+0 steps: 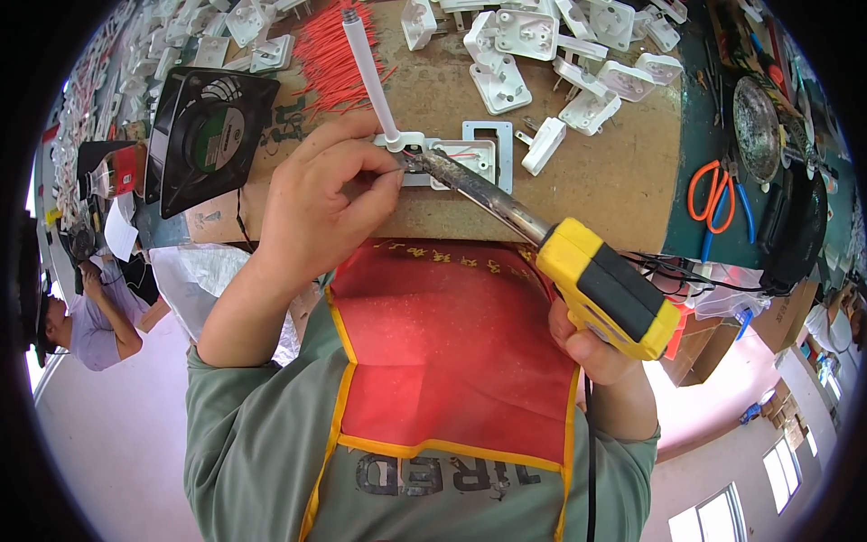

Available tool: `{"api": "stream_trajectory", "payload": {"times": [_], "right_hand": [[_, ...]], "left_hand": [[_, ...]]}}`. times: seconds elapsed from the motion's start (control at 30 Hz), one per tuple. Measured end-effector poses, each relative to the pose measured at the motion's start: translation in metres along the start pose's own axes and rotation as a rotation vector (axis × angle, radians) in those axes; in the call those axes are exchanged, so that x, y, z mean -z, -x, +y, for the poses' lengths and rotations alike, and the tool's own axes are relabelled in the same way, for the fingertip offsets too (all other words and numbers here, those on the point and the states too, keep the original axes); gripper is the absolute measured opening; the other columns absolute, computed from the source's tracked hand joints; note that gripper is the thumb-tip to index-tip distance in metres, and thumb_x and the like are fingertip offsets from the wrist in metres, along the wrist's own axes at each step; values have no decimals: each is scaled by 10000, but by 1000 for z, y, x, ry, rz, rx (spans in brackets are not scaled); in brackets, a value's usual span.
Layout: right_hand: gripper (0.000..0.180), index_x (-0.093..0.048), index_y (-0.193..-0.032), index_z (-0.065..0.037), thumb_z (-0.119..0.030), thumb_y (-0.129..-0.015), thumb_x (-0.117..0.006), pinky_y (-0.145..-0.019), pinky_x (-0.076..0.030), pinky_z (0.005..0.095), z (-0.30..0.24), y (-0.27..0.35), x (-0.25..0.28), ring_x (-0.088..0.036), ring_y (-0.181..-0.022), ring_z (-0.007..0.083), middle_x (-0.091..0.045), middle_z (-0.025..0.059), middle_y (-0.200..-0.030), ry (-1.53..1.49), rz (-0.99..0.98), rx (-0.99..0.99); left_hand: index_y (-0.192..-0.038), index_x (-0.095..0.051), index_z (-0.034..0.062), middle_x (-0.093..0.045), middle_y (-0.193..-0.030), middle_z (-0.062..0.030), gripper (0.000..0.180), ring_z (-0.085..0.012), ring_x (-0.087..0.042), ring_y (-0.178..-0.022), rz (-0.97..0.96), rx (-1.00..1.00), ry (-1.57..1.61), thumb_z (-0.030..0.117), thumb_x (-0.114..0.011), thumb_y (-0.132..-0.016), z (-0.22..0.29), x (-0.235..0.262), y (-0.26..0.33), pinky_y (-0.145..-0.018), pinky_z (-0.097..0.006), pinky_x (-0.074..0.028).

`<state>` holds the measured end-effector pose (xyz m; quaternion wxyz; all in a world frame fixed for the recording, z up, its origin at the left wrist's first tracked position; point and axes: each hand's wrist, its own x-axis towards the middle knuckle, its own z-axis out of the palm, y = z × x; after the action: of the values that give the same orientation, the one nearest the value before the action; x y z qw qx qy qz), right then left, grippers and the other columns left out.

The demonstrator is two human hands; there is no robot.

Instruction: The person assembles electrical components by fitting wires and parts into plastic housings by hand and soldering them using a soldering iron.

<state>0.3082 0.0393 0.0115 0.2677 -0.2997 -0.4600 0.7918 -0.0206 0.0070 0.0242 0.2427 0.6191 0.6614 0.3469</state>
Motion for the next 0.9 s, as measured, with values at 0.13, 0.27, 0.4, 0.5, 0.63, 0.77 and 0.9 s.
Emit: {"api": "stream_trajectory", "payload": {"times": [0.13,0.27,0.4,0.5,0.63,0.77,0.9], "right_hand": [[806,-472,-1333,46,-461,-804,-807,-498,-392,259,-15,-6,-7,-489,-549,125,-539,42,-711,14,87,7],[813,-450,-1338,0,-594,-842,-700,-441,-346,253,-25,-2,3,-428,-477,100,-457,-15,-654,133,164,127],[746,-426,-1348,14,-532,-898,-661,-453,-367,258,-38,-4,33,-443,-485,108,-475,-4,-669,147,203,284],[681,-416,-1348,24,-483,-937,-614,-469,-375,266,-55,-7,53,-454,-510,114,-477,12,-683,199,347,456],[539,-415,-1336,38,-358,-981,-502,-489,-374,289,-72,2,89,-436,-527,131,-473,40,-703,272,555,720],[438,-476,-1281,77,-193,-946,-556,-487,-380,266,-82,-3,98,-451,-503,119,-478,32,-641,435,979,423],[442,-483,-1296,45,-177,-930,-594,-481,-377,260,-58,-2,106,-463,-504,121,-489,33,-661,249,881,432]], "left_hand": [[-810,-641,16,-663,-1082,-130,70,-267,-666,-763,47,6,21,31,-700,-776,1,-3,-1,-653,-346,-552],[-829,-654,17,-661,-1090,-130,69,-249,-668,-748,25,2,55,33,-703,-783,5,-5,-5,-645,-338,-553],[-844,-663,18,-658,-1082,-125,74,-242,-668,-764,-10,-12,-45,34,-708,-788,6,1,-5,-649,-317,-551],[-843,-670,17,-664,-1083,-135,71,-257,-664,-877,-39,39,-58,36,-709,-787,10,2,-3,-750,-324,-530],[-828,-661,14,-656,-1059,-126,64,-261,-665,-864,-28,2,-93,24,-708,-786,9,3,-4,-712,-325,-540],[-828,-661,10,-655,-1069,-129,66,-269,-662,-893,1,18,-84,17,-708,-783,8,2,-1,-738,-327,-538],[-841,-663,9,-655,-1074,-132,70,-275,-665,-899,-25,63,-62,16,-707,-786,10,3,-4,-745,-332,-543]]}}
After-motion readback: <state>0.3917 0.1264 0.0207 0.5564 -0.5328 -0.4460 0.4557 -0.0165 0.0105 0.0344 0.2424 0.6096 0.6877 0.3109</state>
